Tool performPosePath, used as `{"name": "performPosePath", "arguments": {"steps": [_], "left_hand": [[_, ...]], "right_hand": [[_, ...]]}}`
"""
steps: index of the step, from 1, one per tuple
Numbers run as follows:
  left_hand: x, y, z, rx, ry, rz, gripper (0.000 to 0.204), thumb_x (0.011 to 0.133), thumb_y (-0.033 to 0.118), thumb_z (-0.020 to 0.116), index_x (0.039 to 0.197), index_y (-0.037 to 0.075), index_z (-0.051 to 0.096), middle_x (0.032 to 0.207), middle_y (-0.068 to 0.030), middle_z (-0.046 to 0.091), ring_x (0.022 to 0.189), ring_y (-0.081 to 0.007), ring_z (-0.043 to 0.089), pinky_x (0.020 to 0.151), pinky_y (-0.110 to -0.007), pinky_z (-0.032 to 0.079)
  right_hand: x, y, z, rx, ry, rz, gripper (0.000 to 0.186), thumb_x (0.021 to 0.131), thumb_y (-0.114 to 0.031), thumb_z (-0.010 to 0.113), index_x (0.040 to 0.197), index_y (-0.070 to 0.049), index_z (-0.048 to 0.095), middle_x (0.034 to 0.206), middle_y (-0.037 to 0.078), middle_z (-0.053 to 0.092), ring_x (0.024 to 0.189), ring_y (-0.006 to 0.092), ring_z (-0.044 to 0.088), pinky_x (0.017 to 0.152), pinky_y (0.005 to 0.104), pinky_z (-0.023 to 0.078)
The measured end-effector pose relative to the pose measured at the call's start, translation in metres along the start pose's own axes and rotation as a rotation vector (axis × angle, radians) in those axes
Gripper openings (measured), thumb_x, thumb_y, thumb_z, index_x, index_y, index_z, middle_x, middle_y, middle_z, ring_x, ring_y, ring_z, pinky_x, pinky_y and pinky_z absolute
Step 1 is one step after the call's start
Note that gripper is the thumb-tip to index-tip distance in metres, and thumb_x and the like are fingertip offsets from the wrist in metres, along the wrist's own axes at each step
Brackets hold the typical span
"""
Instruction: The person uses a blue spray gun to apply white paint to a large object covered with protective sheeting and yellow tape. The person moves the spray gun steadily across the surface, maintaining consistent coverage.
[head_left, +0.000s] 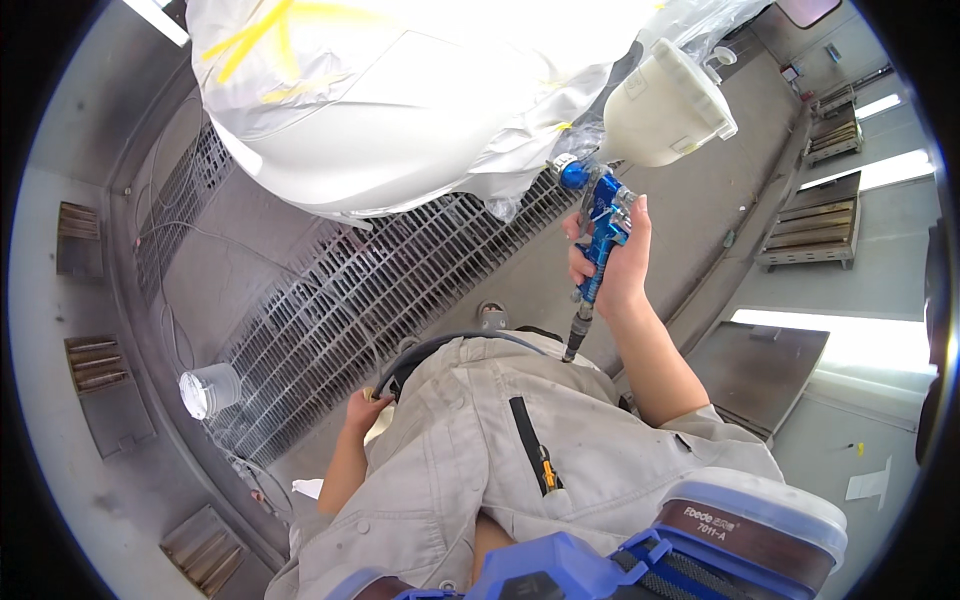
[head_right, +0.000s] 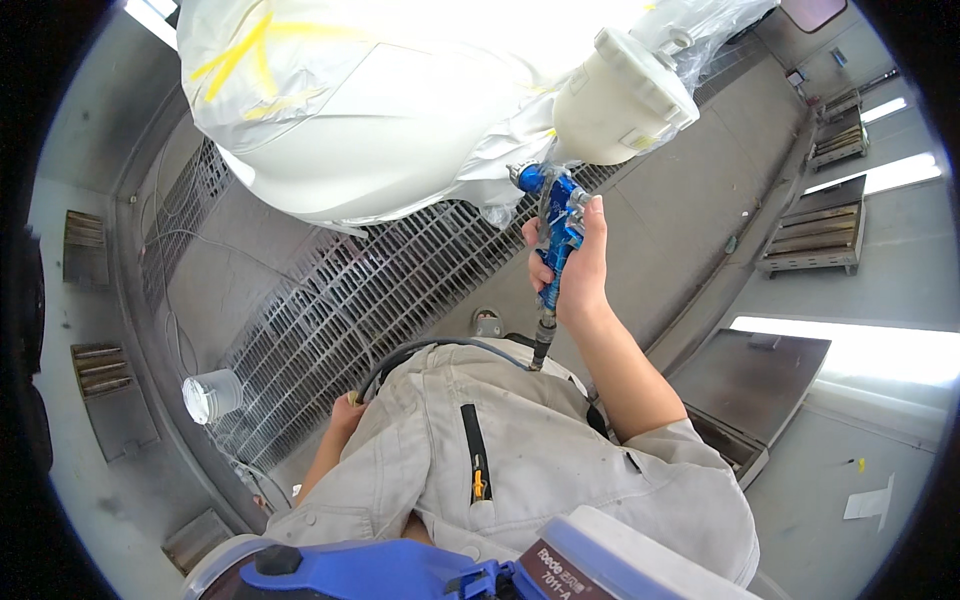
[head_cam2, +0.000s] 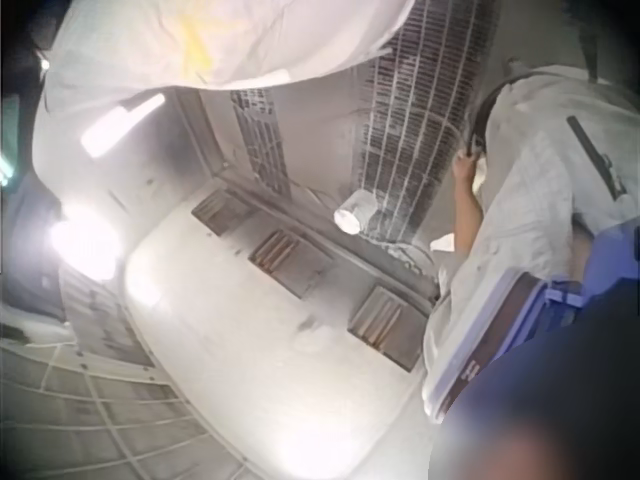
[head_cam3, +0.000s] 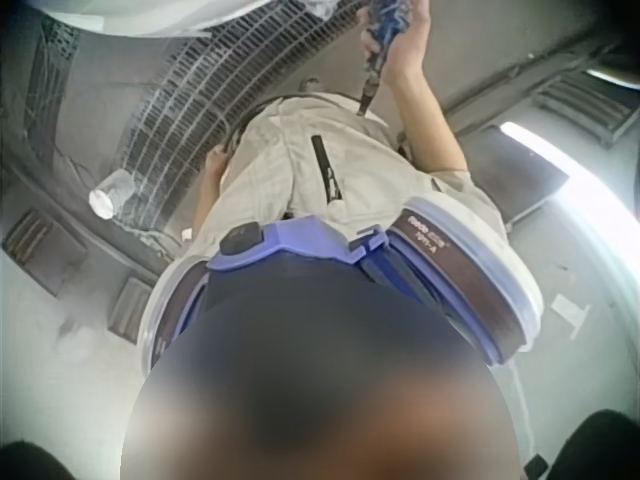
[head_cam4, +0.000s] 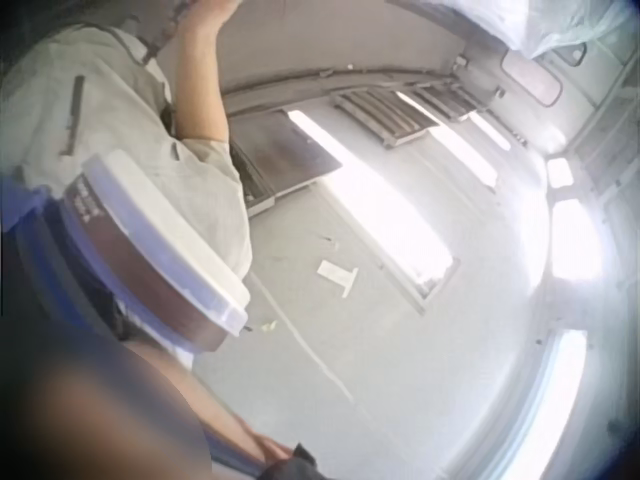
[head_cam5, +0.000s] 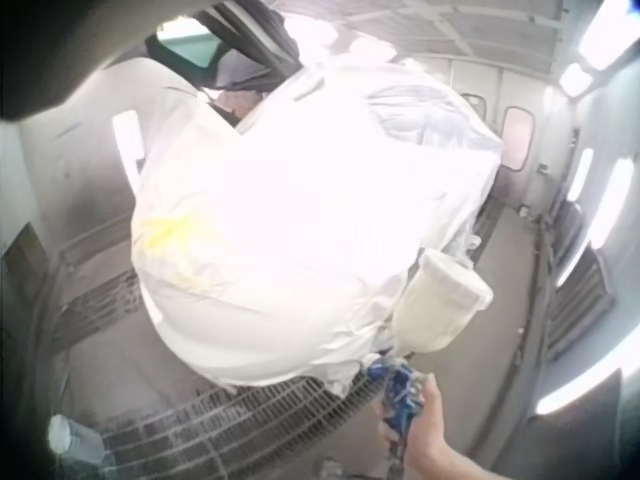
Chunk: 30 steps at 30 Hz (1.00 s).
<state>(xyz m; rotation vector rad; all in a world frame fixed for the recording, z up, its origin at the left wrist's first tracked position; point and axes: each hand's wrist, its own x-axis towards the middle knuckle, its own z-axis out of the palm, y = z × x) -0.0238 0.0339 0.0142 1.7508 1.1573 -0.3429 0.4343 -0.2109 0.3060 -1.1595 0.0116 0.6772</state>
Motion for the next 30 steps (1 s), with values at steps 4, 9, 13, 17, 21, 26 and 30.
{"name": "performPosePath", "arguments": {"steps": [4, 9, 13, 17, 21, 26, 30], "left_hand": [[0.004, -0.043, -0.020, 0.026, -0.018, -0.001, 0.039, 0.084, 0.035, 0.084, 0.078, 0.001, 0.066, 0.067, -0.0066, 0.063, 0.062, -0.0189, 0.057, 0.062, -0.040, 0.047], [-0.008, -0.082, -0.047, 0.101, 0.011, -0.010, 0.039, 0.085, 0.036, 0.083, 0.079, 0.001, 0.069, 0.067, -0.0087, 0.065, 0.062, -0.0206, 0.058, 0.063, -0.042, 0.048], [-0.016, -0.099, -0.066, 0.064, 0.015, -0.052, 0.040, 0.086, 0.039, 0.082, 0.080, 0.001, 0.071, 0.071, -0.0123, 0.070, 0.065, -0.0259, 0.065, 0.065, -0.042, 0.050], [-0.014, -0.122, -0.082, 0.102, 0.021, -0.032, 0.037, 0.087, 0.037, 0.081, 0.083, 0.001, 0.073, 0.074, -0.0127, 0.071, 0.068, -0.0230, 0.067, 0.066, -0.042, 0.051], [-0.017, -0.150, -0.103, 0.002, 0.037, -0.035, 0.036, 0.086, 0.035, 0.082, 0.085, 0.000, 0.073, 0.076, -0.0120, 0.072, 0.070, -0.0217, 0.067, 0.067, -0.041, 0.052], [-0.017, -0.184, -0.136, -0.055, 0.054, 0.006, 0.033, 0.085, 0.032, 0.084, 0.085, 0.001, 0.073, 0.078, -0.0091, 0.072, 0.072, -0.0191, 0.065, 0.069, -0.039, 0.052], [-0.019, -0.211, -0.154, 0.011, 0.047, -0.036, 0.035, 0.083, 0.033, 0.086, 0.083, 0.002, 0.069, 0.074, -0.0063, 0.068, 0.069, -0.0172, 0.061, 0.067, -0.038, 0.050]], "right_hand": [[-0.006, 0.014, 0.028, 0.017, -0.017, -0.018, 0.075, 0.102, -0.075, 0.027, 0.116, -0.008, 0.056, 0.089, 0.008, 0.059, 0.048, 0.0121, 0.038, 0.046, 0.0301, 0.037], [-0.021, 0.040, 0.068, 0.030, 0.004, 0.020, 0.074, 0.101, -0.075, 0.027, 0.118, -0.009, 0.056, 0.088, 0.009, 0.059, 0.048, 0.0127, 0.039, 0.046, 0.0312, 0.037], [-0.033, 0.063, 0.094, 0.007, 0.003, 0.031, 0.074, 0.101, -0.075, 0.028, 0.117, -0.009, 0.057, 0.088, 0.009, 0.059, 0.049, 0.0130, 0.039, 0.047, 0.0315, 0.037], [-0.045, 0.085, 0.119, -0.023, 0.005, 0.028, 0.076, 0.100, -0.076, 0.028, 0.115, -0.008, 0.057, 0.089, 0.008, 0.059, 0.049, 0.0132, 0.040, 0.048, 0.0321, 0.038], [-0.058, 0.109, 0.147, -0.036, -0.005, 0.034, 0.078, 0.100, -0.077, 0.028, 0.115, -0.006, 0.057, 0.089, 0.008, 0.060, 0.049, 0.0135, 0.040, 0.048, 0.0329, 0.039], [-0.078, 0.144, 0.181, -0.068, 0.002, -0.003, 0.079, 0.100, -0.077, 0.027, 0.113, -0.006, 0.058, 0.089, 0.008, 0.060, 0.049, 0.0131, 0.040, 0.048, 0.0324, 0.039], [-0.097, 0.170, 0.196, -0.083, 0.025, -0.005, 0.078, 0.101, -0.077, 0.027, 0.106, -0.005, 0.058, 0.088, 0.007, 0.059, 0.048, 0.0122, 0.040, 0.047, 0.0314, 0.038]]}}
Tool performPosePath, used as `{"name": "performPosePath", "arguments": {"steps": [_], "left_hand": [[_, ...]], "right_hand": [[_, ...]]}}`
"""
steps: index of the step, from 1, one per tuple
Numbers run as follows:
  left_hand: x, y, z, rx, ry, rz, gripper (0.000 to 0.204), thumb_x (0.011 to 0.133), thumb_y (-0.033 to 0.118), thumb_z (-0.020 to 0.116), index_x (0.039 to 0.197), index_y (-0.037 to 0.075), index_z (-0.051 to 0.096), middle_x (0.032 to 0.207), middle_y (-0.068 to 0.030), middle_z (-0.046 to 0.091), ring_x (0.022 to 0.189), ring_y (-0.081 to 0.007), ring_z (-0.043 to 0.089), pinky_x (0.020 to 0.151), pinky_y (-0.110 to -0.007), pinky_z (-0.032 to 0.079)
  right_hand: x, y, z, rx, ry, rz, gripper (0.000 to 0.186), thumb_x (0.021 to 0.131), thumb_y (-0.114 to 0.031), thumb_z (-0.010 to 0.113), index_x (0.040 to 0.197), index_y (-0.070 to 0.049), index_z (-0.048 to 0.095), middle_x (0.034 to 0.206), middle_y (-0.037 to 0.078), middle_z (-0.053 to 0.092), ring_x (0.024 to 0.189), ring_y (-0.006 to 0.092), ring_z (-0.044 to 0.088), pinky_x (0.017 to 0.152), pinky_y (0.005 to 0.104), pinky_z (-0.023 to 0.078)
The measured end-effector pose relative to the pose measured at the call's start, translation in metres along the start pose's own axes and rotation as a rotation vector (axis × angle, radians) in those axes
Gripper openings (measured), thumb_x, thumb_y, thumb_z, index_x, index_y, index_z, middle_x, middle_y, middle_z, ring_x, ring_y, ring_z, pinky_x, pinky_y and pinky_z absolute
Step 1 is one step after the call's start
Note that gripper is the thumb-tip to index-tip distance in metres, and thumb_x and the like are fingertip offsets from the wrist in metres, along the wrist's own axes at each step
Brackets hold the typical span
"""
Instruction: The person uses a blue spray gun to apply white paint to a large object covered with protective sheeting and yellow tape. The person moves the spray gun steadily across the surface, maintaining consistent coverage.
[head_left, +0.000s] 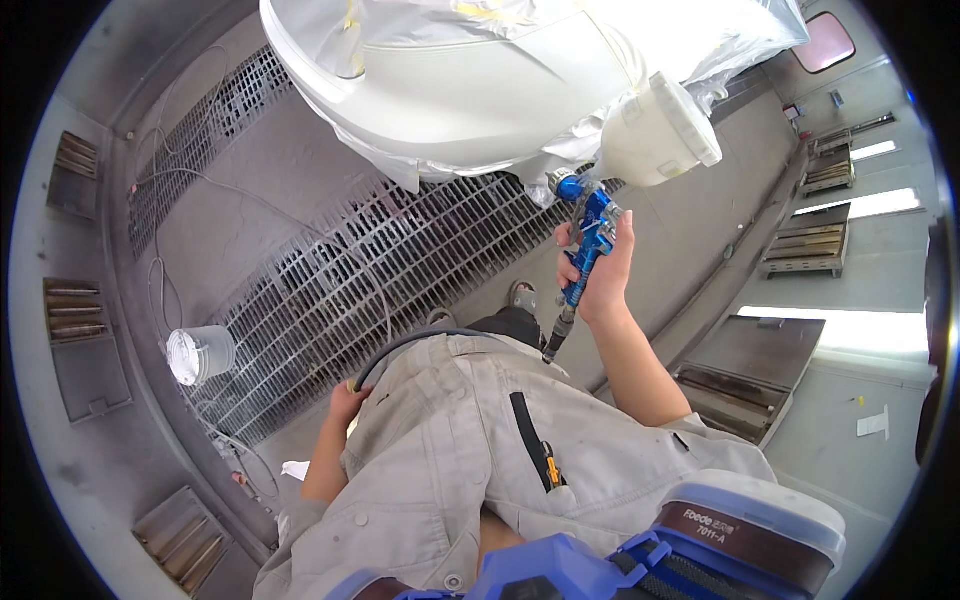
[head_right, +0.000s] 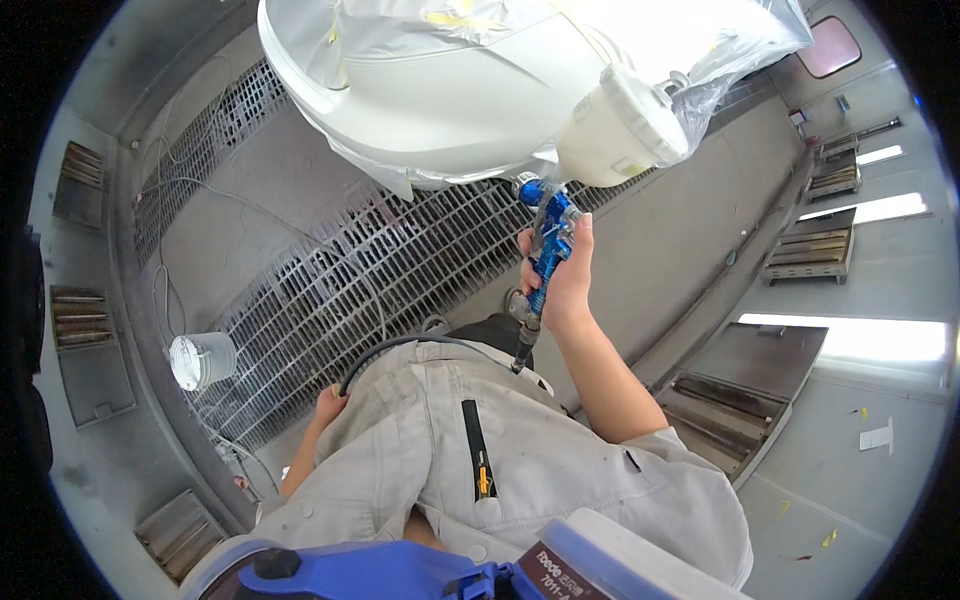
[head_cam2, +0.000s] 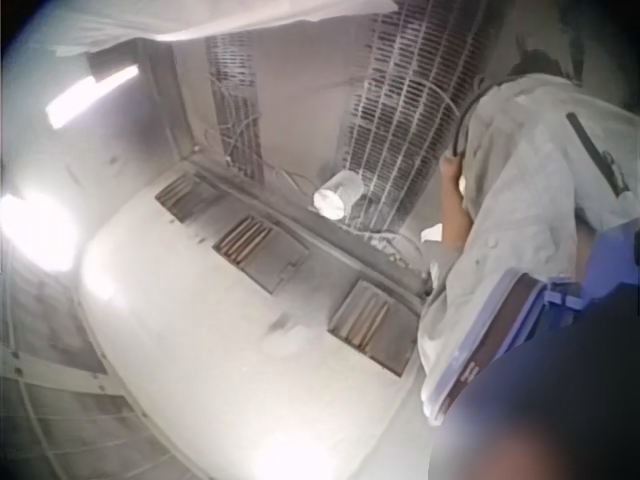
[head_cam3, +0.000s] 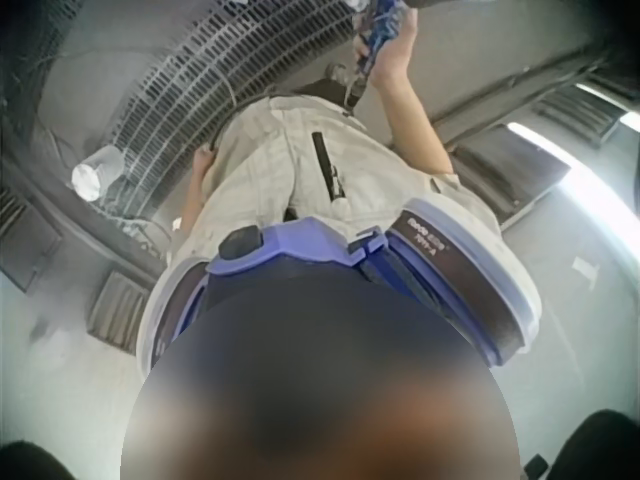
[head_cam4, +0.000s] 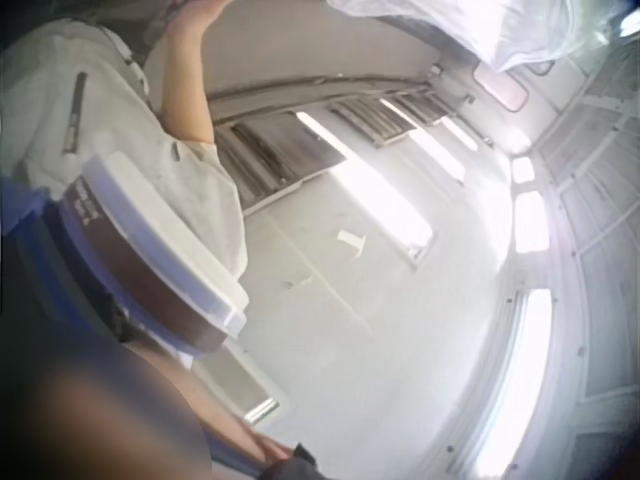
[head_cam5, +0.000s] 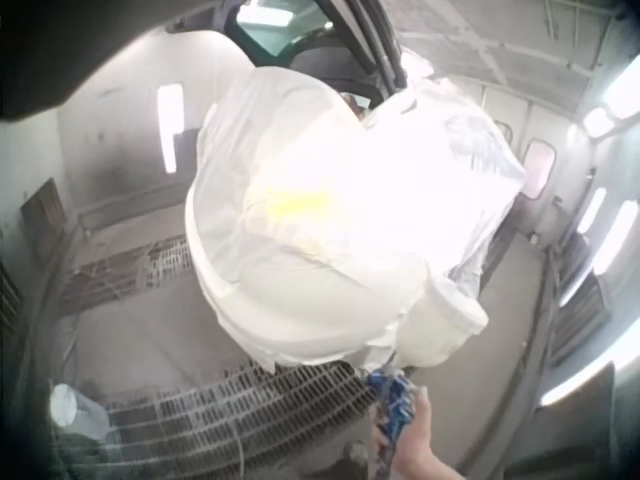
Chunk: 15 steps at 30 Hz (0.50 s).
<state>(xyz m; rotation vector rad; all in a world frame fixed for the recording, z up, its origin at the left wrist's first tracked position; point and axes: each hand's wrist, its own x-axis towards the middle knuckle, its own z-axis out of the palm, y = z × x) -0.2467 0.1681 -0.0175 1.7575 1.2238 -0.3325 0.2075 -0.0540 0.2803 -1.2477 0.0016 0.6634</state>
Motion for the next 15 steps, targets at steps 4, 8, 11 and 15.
{"name": "performPosePath", "arguments": {"steps": [4, 8, 11, 15], "left_hand": [[-0.003, -0.022, -0.005, 0.047, -0.001, 0.032, 0.040, 0.084, 0.038, 0.085, 0.084, 0.002, 0.068, 0.074, -0.0083, 0.067, 0.068, -0.0197, 0.059, 0.067, -0.040, 0.050], [-0.001, -0.033, -0.008, 0.063, -0.039, 0.075, 0.040, 0.085, 0.038, 0.083, 0.084, 0.002, 0.068, 0.075, -0.0097, 0.068, 0.069, -0.0224, 0.060, 0.067, -0.041, 0.049], [-0.002, -0.032, -0.009, 0.025, -0.093, 0.036, 0.035, 0.085, 0.034, 0.084, 0.083, 0.002, 0.069, 0.075, -0.0083, 0.069, 0.070, -0.0195, 0.062, 0.067, -0.039, 0.049], [0.000, -0.020, -0.013, -0.041, -0.093, 0.015, 0.029, 0.083, 0.028, 0.086, 0.082, 0.004, 0.070, 0.075, -0.0052, 0.069, 0.071, -0.0154, 0.062, 0.065, -0.036, 0.048]], "right_hand": [[-0.010, 0.009, 0.006, 0.006, 0.010, 0.034, 0.076, 0.101, -0.076, 0.028, 0.101, -0.005, 0.057, 0.088, 0.006, 0.059, 0.049, 0.0125, 0.040, 0.047, 0.0314, 0.038], [-0.019, 0.013, 0.009, 0.005, 0.059, 0.036, 0.077, 0.100, -0.076, 0.028, 0.100, -0.005, 0.057, 0.087, 0.007, 0.060, 0.049, 0.0129, 0.040, 0.048, 0.0317, 0.038], [-0.027, 0.015, 0.008, 0.016, 0.105, 0.055, 0.077, 0.100, -0.077, 0.028, 0.099, -0.006, 0.057, 0.087, 0.007, 0.060, 0.049, 0.0131, 0.040, 0.048, 0.0320, 0.038], [-0.028, 0.016, 0.006, 0.005, 0.140, 0.052, 0.077, 0.100, -0.077, 0.028, 0.099, -0.006, 0.056, 0.086, 0.007, 0.061, 0.049, 0.0134, 0.040, 0.048, 0.0329, 0.038]]}}
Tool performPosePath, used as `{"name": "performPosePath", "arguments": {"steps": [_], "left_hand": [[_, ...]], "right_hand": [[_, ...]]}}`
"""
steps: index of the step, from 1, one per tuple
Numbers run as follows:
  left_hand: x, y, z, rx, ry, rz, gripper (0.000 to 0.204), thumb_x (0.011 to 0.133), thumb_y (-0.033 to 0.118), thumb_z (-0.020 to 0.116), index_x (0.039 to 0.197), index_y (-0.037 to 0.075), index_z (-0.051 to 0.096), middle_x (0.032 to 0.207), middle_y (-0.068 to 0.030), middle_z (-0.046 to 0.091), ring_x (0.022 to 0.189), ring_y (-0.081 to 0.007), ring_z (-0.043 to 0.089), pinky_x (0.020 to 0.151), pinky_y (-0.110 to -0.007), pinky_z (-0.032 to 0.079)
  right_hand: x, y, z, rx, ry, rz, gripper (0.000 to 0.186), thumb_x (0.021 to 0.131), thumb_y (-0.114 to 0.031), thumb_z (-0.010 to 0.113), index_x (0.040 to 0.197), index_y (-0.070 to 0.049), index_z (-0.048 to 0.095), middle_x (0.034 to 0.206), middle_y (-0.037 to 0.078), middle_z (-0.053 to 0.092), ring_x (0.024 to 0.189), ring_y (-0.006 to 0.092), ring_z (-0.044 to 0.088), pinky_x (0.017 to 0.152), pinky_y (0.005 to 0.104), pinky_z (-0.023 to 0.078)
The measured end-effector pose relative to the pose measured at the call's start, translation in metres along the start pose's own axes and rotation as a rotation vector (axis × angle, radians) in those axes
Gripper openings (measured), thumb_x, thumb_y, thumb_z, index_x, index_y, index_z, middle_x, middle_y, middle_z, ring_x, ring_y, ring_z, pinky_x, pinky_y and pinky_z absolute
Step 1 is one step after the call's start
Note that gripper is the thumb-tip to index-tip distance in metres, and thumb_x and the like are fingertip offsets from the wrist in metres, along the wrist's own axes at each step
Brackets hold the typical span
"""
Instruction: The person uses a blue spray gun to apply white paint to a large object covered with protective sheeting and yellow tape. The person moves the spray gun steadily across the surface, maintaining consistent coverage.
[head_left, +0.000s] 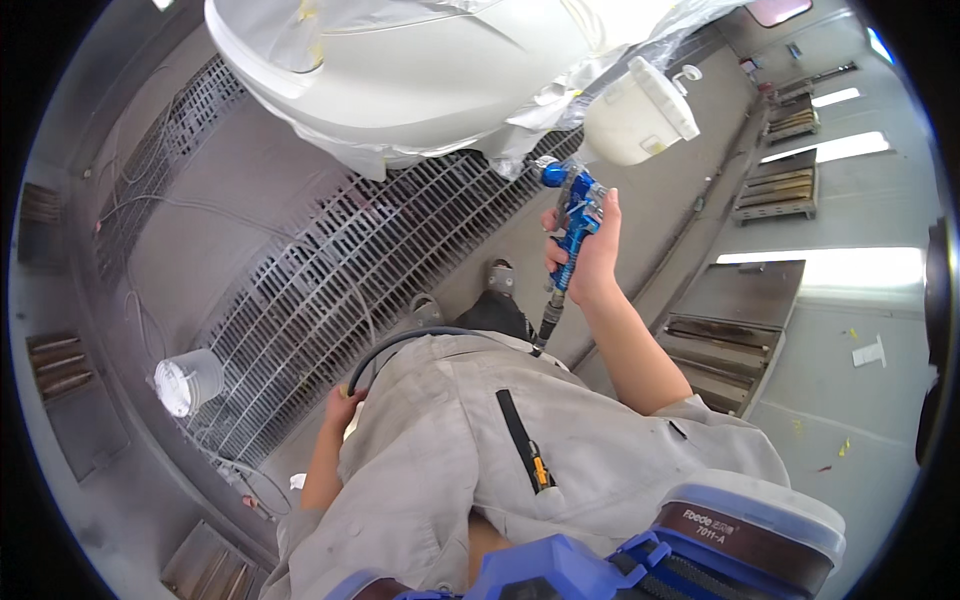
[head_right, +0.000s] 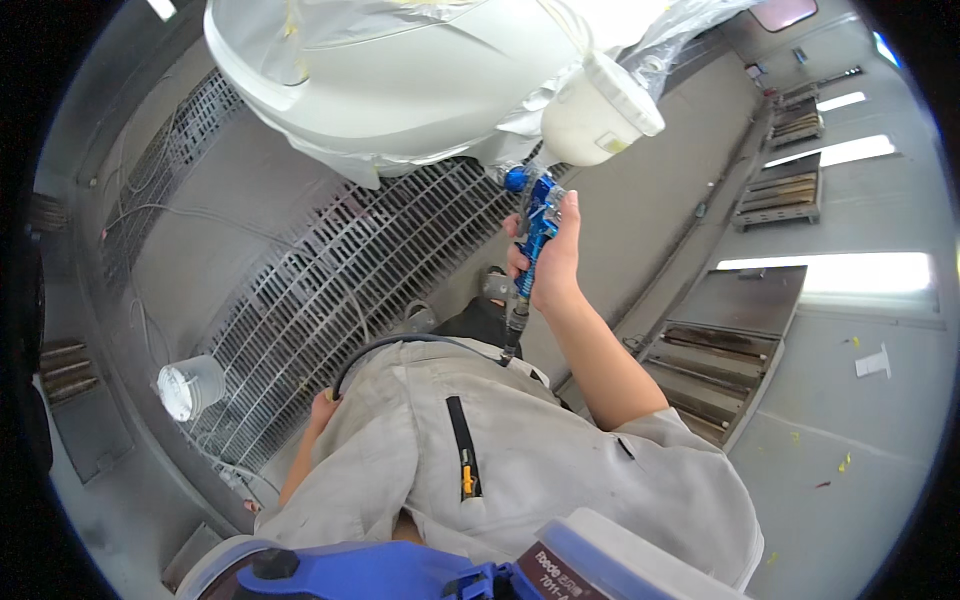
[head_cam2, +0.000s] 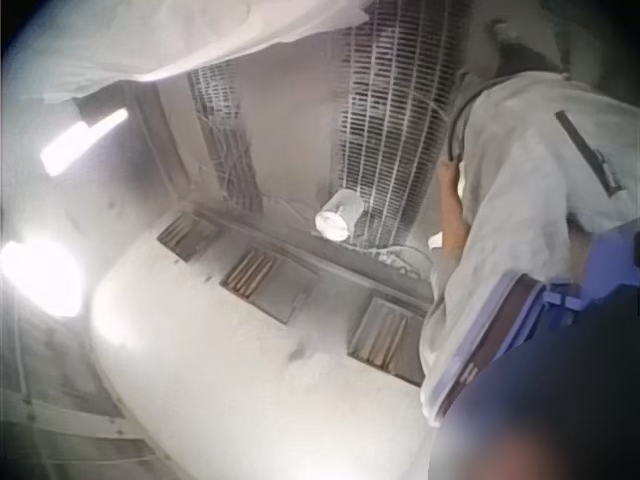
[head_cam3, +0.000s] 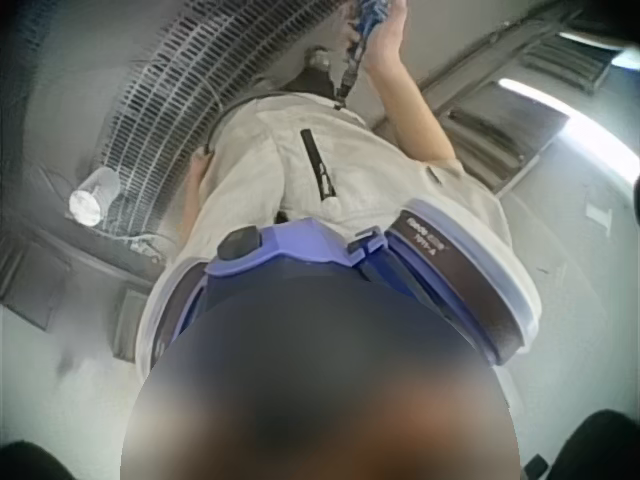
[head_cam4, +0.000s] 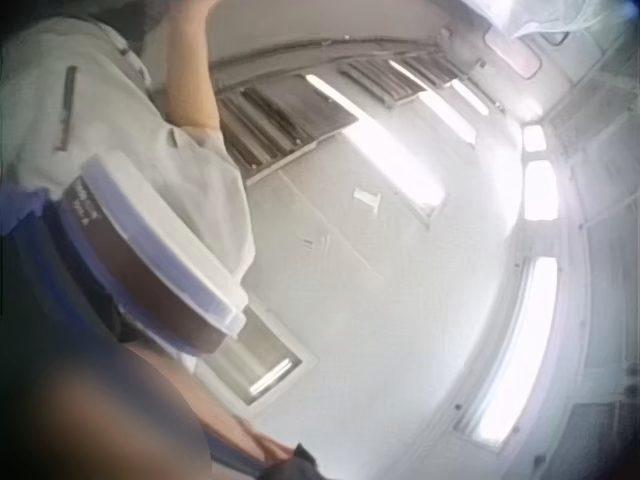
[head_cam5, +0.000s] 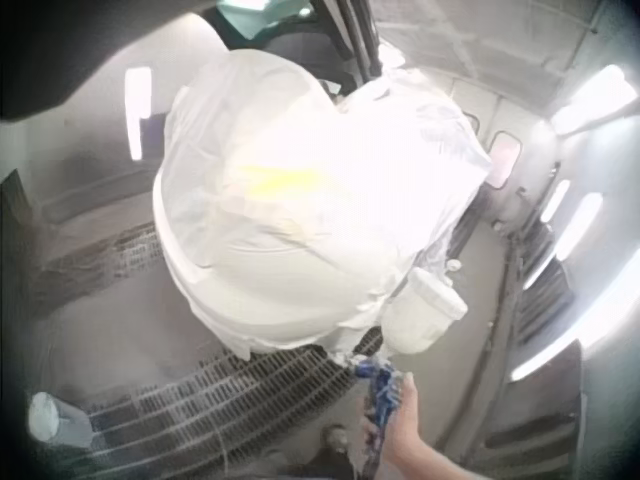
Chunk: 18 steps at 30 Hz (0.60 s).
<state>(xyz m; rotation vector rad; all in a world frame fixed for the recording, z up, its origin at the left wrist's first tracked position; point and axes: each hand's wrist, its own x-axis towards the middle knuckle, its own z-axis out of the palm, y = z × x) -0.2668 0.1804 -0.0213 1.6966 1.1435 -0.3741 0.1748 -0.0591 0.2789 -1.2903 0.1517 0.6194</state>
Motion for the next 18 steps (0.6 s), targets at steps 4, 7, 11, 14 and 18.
{"name": "performPosePath", "arguments": {"steps": [4, 7, 11, 14, 18], "left_hand": [[0.003, 0.007, 0.001, -0.057, 0.043, 0.008, 0.027, 0.082, 0.023, 0.087, 0.079, 0.005, 0.067, 0.072, -0.0031, 0.066, 0.067, -0.0139, 0.058, 0.063, -0.034, 0.047], [0.002, 0.006, 0.002, -0.099, 0.064, 0.022, 0.029, 0.080, 0.021, 0.087, 0.076, 0.005, 0.064, 0.070, -0.0009, 0.062, 0.066, -0.0129, 0.054, 0.062, -0.033, 0.046], [-0.003, 0.001, 0.014, -0.201, 0.069, 0.037, 0.022, 0.081, 0.017, 0.085, 0.081, 0.005, 0.067, 0.073, 0.0006, 0.062, 0.067, -0.0110, 0.054, 0.063, -0.031, 0.045], [-0.006, -0.014, 0.023, -0.338, 0.006, 0.098, 0.016, 0.086, 0.015, 0.082, 0.088, 0.004, 0.070, 0.078, 0.0024, 0.064, 0.070, -0.0080, 0.055, 0.066, -0.028, 0.046], [0.007, -0.041, 0.041, -0.398, -0.017, 0.081, 0.018, 0.090, 0.019, 0.080, 0.091, 0.004, 0.070, 0.080, 0.0032, 0.064, 0.073, -0.0068, 0.055, 0.067, -0.027, 0.046]], "right_hand": [[0.001, -0.005, 0.000, 0.023, 0.030, 0.007, 0.075, 0.100, -0.077, 0.027, 0.104, -0.007, 0.056, 0.085, 0.007, 0.061, 0.049, 0.0139, 0.040, 0.049, 0.0340, 0.038], [0.000, -0.007, 0.004, 0.026, 0.020, -0.003, 0.074, 0.101, -0.077, 0.026, 0.106, -0.009, 0.056, 0.085, 0.008, 0.061, 0.049, 0.0136, 0.040, 0.048, 0.0335, 0.038], [-0.001, -0.011, 0.010, 0.011, 0.002, -0.016, 0.073, 0.100, -0.077, 0.027, 0.107, -0.009, 0.056, 0.085, 0.007, 0.060, 0.049, 0.0133, 0.040, 0.048, 0.0329, 0.037], [0.001, -0.014, 0.013, -0.003, -0.010, -0.013, 0.073, 0.100, -0.077, 0.027, 0.108, -0.010, 0.056, 0.084, 0.007, 0.059, 0.049, 0.0131, 0.039, 0.048, 0.0326, 0.037], [0.005, -0.016, 0.018, -0.012, -0.016, 0.013, 0.073, 0.100, -0.077, 0.027, 0.109, -0.010, 0.056, 0.085, 0.006, 0.059, 0.049, 0.0130, 0.039, 0.048, 0.0322, 0.037]]}}
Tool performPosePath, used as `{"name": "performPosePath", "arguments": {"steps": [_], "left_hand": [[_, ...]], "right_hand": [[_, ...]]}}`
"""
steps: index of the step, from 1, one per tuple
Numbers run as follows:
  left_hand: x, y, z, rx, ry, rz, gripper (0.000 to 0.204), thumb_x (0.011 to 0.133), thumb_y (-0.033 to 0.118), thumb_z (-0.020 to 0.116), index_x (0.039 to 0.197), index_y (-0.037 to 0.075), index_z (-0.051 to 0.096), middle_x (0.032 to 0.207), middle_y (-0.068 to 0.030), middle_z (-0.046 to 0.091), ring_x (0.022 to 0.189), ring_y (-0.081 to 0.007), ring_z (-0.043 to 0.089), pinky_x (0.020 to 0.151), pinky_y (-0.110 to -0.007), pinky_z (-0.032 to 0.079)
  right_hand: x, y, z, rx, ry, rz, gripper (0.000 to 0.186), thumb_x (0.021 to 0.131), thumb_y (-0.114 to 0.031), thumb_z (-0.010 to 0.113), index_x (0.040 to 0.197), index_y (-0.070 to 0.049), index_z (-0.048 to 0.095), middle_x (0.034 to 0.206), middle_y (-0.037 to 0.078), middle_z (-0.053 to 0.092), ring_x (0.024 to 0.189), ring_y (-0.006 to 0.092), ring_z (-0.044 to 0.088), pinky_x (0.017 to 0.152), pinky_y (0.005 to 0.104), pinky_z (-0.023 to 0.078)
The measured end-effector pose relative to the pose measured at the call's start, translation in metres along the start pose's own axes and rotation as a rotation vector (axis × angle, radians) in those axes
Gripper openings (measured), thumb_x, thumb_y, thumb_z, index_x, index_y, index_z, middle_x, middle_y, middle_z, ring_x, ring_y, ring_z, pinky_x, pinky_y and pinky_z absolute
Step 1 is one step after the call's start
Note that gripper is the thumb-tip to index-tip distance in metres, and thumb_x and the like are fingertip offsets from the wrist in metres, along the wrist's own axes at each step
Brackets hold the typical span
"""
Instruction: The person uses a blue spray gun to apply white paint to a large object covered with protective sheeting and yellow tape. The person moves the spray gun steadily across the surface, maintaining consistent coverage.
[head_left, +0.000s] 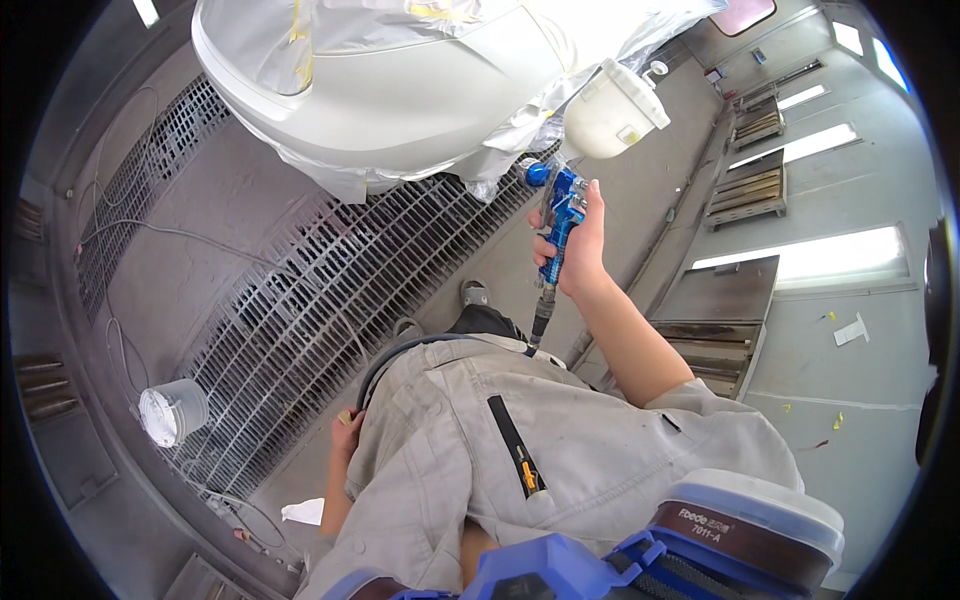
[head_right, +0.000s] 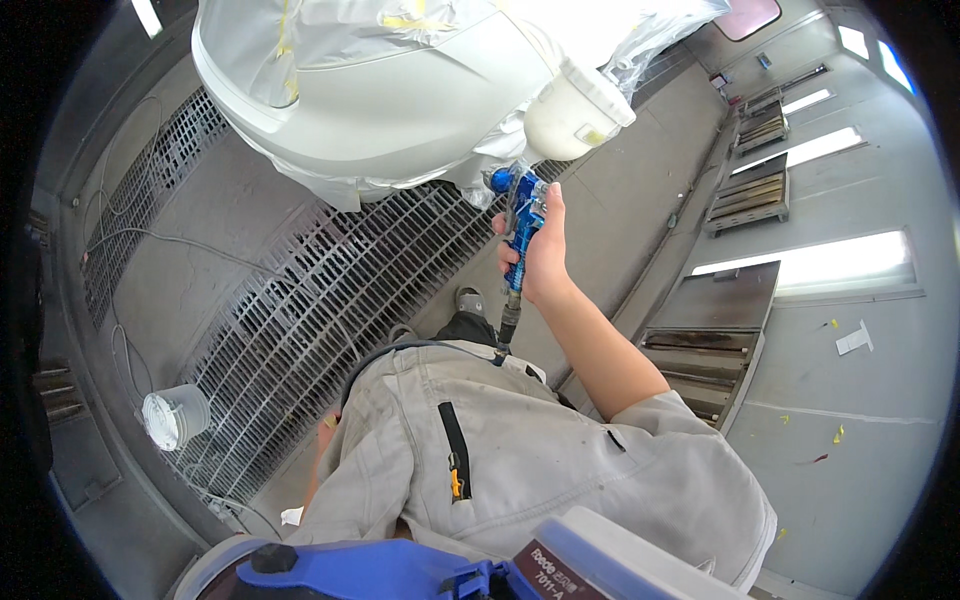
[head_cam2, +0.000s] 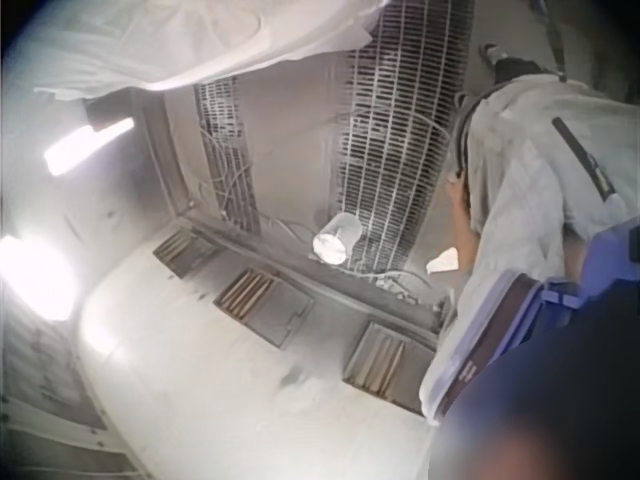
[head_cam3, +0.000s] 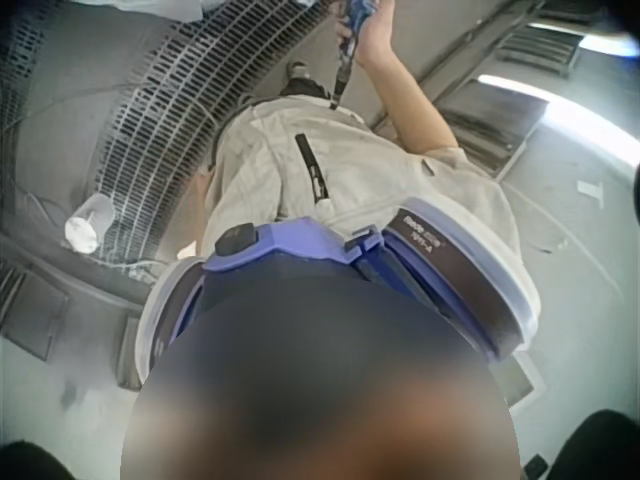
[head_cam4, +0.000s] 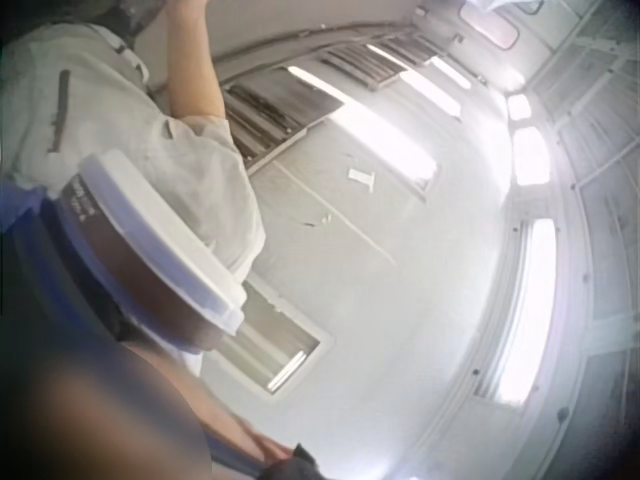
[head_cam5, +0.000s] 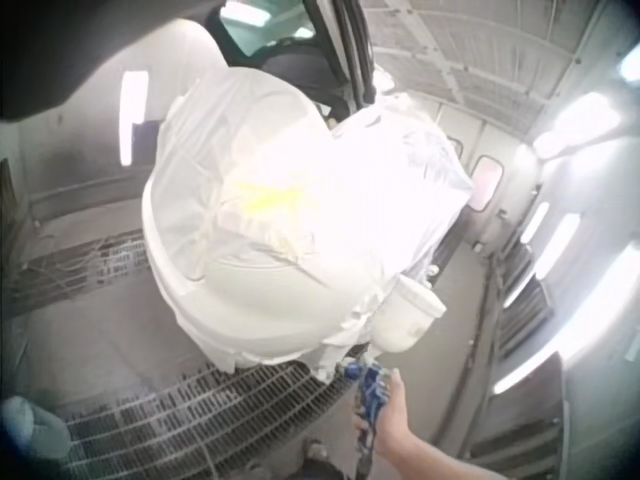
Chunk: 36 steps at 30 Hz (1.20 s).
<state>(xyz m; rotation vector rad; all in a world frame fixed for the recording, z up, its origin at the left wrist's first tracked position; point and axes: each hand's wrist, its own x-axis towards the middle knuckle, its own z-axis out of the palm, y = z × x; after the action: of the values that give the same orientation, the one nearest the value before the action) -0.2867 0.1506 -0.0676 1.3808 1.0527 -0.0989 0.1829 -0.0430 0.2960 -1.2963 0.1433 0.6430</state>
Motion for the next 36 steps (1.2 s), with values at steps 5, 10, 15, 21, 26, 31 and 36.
{"name": "performPosePath", "arguments": {"steps": [5, 10, 15, 21, 26, 31, 36], "left_hand": [[0.006, -0.027, 0.003, 0.016, 0.041, -0.001, 0.022, 0.094, 0.023, 0.079, 0.096, 0.002, 0.071, 0.084, 0.0014, 0.067, 0.076, -0.0077, 0.058, 0.070, -0.027, 0.049], [0.011, -0.025, 0.005, -0.062, 0.030, -0.021, 0.021, 0.089, 0.016, 0.081, 0.101, 0.002, 0.073, 0.089, 0.0008, 0.070, 0.081, -0.0086, 0.062, 0.075, -0.027, 0.051], [0.018, -0.008, 0.011, 0.035, 0.056, -0.060, 0.021, 0.083, 0.011, 0.081, 0.101, 0.001, 0.074, 0.090, 0.0004, 0.072, 0.081, -0.0099, 0.064, 0.076, -0.028, 0.052], [0.036, 0.037, 0.031, 0.305, -0.020, -0.037, 0.020, 0.084, 0.016, 0.081, 0.097, 0.001, 0.075, 0.085, -0.0017, 0.073, 0.076, -0.0117, 0.064, 0.072, -0.032, 0.052], [0.039, 0.085, 0.056, 0.258, -0.048, -0.088, 0.020, 0.086, 0.019, 0.080, 0.096, 0.002, 0.077, 0.084, -0.0019, 0.073, 0.074, -0.0128, 0.063, 0.070, -0.032, 0.051], [0.046, 0.093, 0.072, 0.309, -0.060, -0.132, 0.019, 0.089, 0.019, 0.079, 0.099, 0.002, 0.077, 0.085, -0.0021, 0.074, 0.075, -0.0115, 0.064, 0.071, -0.032, 0.051], [0.055, 0.080, 0.081, 0.142, -0.041, -0.076, 0.020, 0.087, 0.016, 0.081, 0.101, 0.003, 0.076, 0.087, -0.0052, 0.075, 0.080, -0.0131, 0.067, 0.076, -0.032, 0.052]], "right_hand": [[0.002, -0.004, 0.005, -0.022, -0.034, -0.040, 0.074, 0.100, -0.077, 0.027, 0.111, -0.011, 0.057, 0.086, 0.006, 0.058, 0.049, 0.0124, 0.038, 0.048, 0.0317, 0.037], [0.005, -0.010, 0.004, -0.013, -0.054, -0.052, 0.073, 0.100, -0.076, 0.026, 0.113, -0.011, 0.057, 0.086, 0.005, 0.058, 0.049, 0.0118, 0.038, 0.047, 0.0308, 0.036], [0.005, -0.014, -0.008, -0.021, -0.065, -0.076, 0.073, 0.101, -0.075, 0.026, 0.115, -0.010, 0.056, 0.088, 0.006, 0.058, 0.049, 0.0113, 0.039, 0.047, 0.0298, 0.037], [0.004, -0.022, -0.041, -0.039, -0.026, -0.094, 0.075, 0.101, -0.076, 0.028, 0.113, -0.007, 0.054, 0.090, 0.008, 0.060, 0.048, 0.0111, 0.040, 0.046, 0.0299, 0.038], [0.016, -0.042, -0.071, 0.010, -0.018, -0.092, 0.078, 0.100, -0.077, 0.028, 0.106, -0.005, 0.055, 0.089, 0.007, 0.060, 0.048, 0.0110, 0.040, 0.046, 0.0300, 0.038], [0.041, -0.062, -0.104, 0.048, 0.011, -0.057, 0.078, 0.099, -0.078, 0.029, 0.103, -0.005, 0.057, 0.088, 0.006, 0.059, 0.048, 0.0109, 0.040, 0.046, 0.0297, 0.038], [0.066, -0.079, -0.135, 0.102, -0.020, -0.008, 0.079, 0.097, -0.081, 0.029, 0.104, -0.007, 0.057, 0.088, 0.004, 0.059, 0.048, 0.0103, 0.040, 0.046, 0.0293, 0.037]]}}
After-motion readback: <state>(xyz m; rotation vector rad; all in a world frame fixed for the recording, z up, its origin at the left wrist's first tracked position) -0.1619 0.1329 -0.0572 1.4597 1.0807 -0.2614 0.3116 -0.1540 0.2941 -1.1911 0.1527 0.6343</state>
